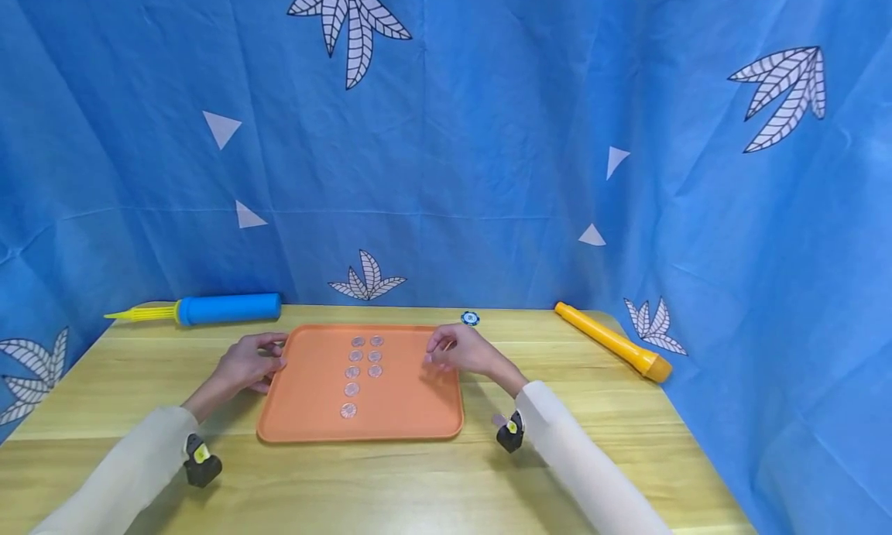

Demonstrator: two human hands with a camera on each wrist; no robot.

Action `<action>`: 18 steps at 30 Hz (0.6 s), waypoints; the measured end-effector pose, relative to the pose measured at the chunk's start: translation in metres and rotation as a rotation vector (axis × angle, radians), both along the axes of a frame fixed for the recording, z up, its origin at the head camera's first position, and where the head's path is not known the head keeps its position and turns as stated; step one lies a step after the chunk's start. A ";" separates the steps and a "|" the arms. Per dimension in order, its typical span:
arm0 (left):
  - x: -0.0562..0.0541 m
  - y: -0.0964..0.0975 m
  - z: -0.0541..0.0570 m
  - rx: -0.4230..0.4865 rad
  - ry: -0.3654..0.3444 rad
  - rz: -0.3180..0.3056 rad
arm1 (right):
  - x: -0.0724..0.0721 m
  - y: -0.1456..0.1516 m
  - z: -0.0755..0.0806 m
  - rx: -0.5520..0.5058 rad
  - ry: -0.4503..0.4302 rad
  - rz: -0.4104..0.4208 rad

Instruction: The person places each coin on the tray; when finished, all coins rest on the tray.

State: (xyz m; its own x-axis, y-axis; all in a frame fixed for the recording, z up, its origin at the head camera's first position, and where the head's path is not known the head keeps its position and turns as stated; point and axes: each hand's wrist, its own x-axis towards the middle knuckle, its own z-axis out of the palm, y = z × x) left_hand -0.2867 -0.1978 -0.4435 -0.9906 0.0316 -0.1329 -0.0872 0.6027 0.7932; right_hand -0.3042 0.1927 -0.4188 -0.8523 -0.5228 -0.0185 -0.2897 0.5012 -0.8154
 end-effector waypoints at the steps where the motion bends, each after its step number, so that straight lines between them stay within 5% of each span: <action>1: 0.000 0.000 0.000 0.000 -0.002 0.000 | 0.000 0.004 0.000 -0.005 0.000 -0.001; 18: 0.002 0.000 0.000 0.015 0.000 0.001 | 0.010 0.068 -0.014 -0.019 0.010 -0.029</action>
State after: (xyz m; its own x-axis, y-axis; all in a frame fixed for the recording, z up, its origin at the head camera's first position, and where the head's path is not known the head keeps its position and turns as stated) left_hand -0.2852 -0.1978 -0.4432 -0.9906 0.0330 -0.1326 -0.0877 0.5903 0.8024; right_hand -0.2941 0.2602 -0.4323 -0.8670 -0.4983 -0.0003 -0.2835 0.4938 -0.8221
